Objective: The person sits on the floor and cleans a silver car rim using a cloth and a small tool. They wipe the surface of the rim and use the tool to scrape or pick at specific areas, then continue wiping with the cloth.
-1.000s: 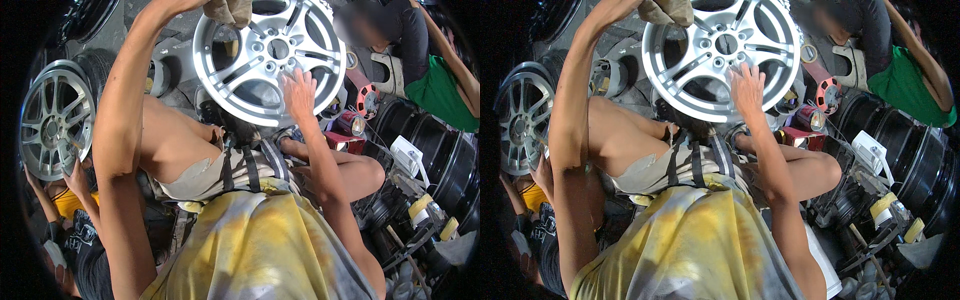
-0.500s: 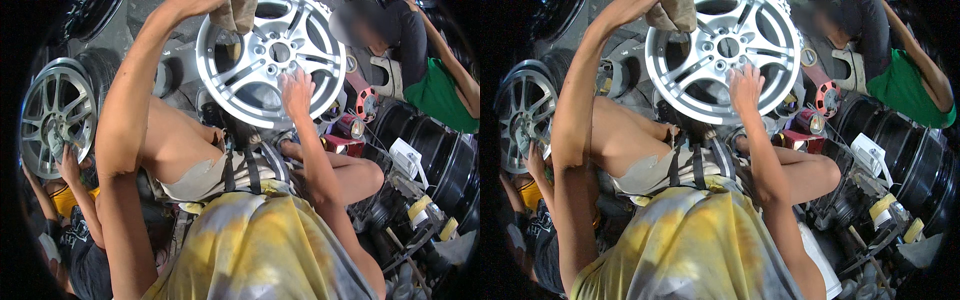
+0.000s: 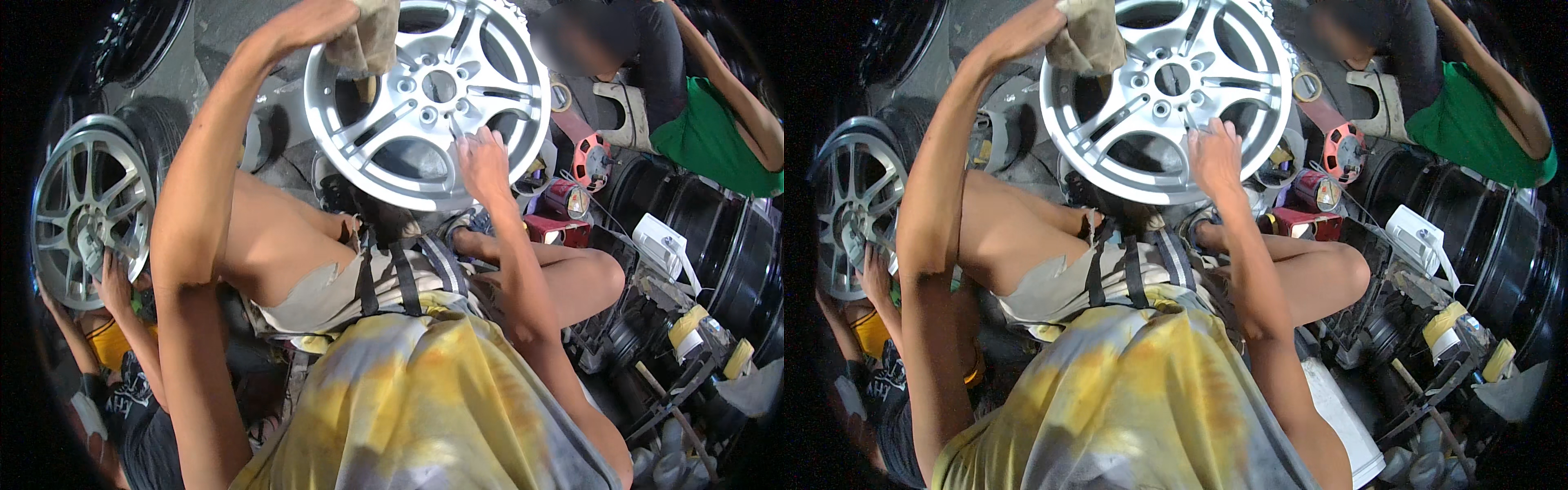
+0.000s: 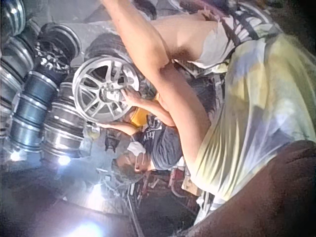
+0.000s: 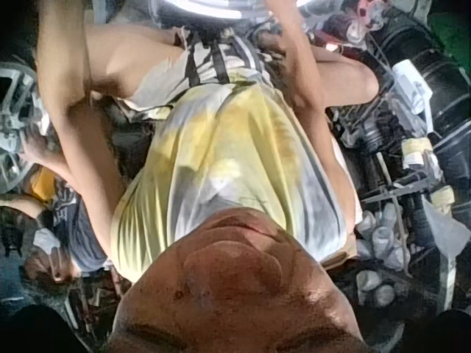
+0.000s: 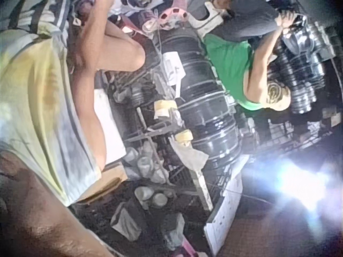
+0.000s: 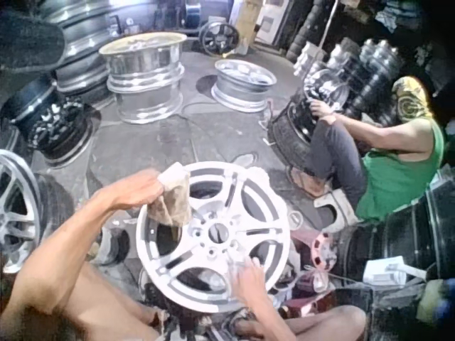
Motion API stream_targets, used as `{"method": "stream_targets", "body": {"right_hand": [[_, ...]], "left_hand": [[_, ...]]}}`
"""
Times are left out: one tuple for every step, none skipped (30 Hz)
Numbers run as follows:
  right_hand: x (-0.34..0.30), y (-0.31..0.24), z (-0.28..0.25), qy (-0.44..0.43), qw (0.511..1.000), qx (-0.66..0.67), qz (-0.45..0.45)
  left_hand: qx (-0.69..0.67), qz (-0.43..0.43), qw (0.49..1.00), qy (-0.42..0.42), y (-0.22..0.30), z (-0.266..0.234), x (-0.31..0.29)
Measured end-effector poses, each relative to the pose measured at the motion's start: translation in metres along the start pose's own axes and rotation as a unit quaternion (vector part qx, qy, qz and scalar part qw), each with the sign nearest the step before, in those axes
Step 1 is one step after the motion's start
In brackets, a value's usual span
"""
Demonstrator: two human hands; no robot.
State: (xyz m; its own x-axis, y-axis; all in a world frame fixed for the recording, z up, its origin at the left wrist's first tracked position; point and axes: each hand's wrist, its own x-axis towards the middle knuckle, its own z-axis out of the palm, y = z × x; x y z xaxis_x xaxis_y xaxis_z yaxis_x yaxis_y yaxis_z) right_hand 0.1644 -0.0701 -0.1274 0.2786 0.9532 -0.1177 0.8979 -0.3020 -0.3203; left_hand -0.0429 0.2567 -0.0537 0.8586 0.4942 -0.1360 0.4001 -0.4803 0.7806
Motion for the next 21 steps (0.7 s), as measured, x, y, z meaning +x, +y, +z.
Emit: {"method": "stream_targets", "body": {"right_hand": [[-0.004,0.009,-0.008,-0.027,0.999,0.044,-0.011],[-0.010,0.022,-0.016,-0.014,0.992,0.123,-0.017],[-0.016,0.026,-0.026,0.012,0.987,0.160,0.022],[-0.023,0.029,-0.039,0.038,0.978,0.196,0.067],[-0.028,0.035,-0.048,0.065,0.964,0.231,0.111],[-0.027,0.044,-0.046,0.101,0.949,0.257,0.154],[-0.030,0.054,-0.051,0.142,0.931,0.266,0.207],[-0.033,0.065,-0.060,0.123,0.920,0.260,0.268],[-0.036,0.072,-0.059,0.137,0.910,0.279,0.272],[-0.038,0.081,-0.053,0.151,0.901,0.300,0.275],[-0.036,0.083,-0.046,0.158,0.889,0.332,0.272],[-0.035,0.076,-0.045,0.120,0.896,0.321,0.282],[-0.038,0.077,-0.030,0.121,0.899,0.340,0.248],[-0.036,0.065,-0.023,0.096,0.912,0.313,0.248],[-0.032,0.051,-0.015,0.071,0.923,0.287,0.245],[-0.031,0.047,-0.005,0.088,0.935,0.256,0.228],[-0.032,0.048,0.011,0.104,0.946,0.223,0.211],[-0.026,0.040,0.025,0.115,0.955,0.204,0.183],[-0.018,0.027,0.030,0.103,0.945,0.243,0.195],[-0.016,0.020,0.030,0.093,0.933,0.272,0.216],[-0.014,0.016,0.030,0.085,0.920,0.300,0.236]], "left_hand": [[0.013,-0.059,0.997,-0.051,0.023,-0.005,-0.007],[0.033,-0.009,0.997,-0.067,-0.003,-0.001,-0.001],[0.052,0.037,0.994,-0.084,-0.029,0.003,0.001],[0.039,-0.033,0.994,-0.098,-0.017,0.001,0.002],[0.026,-0.104,0.988,-0.111,-0.004,-0.004,0.002],[0.023,-0.183,0.976,-0.116,0.010,-0.015,-0.006],[-0.050,-0.185,0.980,-0.057,0.006,-0.011,-0.001],[-0.122,-0.187,0.975,0.002,-0.006,-0.009,-0.003],[-0.192,-0.187,0.961,0.061,-0.015,-0.012,-0.004],[-0.197,-0.192,0.957,0.087,-0.025,-0.022,-0.008],[-0.194,-0.207,0.952,0.119,-0.036,-0.041,-0.022],[-0.197,-0.216,0.945,0.145,-0.051,-0.054,-0.032],[-0.204,-0.222,0.938,0.170,-0.063,-0.060,-0.036],[-0.228,-0.213,0.923,0.224,-0.071,-0.061,-0.040],[-0.173,-0.215,0.936,0.218,-0.075,-0.060,-0.043],[-0.124,-0.212,0.946,0.210,-0.080,-0.053,-0.043],[-0.074,-0.209,0.954,0.202,-0.087,-0.046,-0.043],[-0.002,-0.222,0.970,0.099,-0.116,-0.050,-0.048],[0.068,-0.233,0.970,-0.006,-0.146,-0.049,-0.050],[0.078,-0.253,0.963,-0.054,-0.141,-0.024,-0.047],[0.086,-0.270,0.954,-0.101,-0.128,0.005,-0.042]]}}
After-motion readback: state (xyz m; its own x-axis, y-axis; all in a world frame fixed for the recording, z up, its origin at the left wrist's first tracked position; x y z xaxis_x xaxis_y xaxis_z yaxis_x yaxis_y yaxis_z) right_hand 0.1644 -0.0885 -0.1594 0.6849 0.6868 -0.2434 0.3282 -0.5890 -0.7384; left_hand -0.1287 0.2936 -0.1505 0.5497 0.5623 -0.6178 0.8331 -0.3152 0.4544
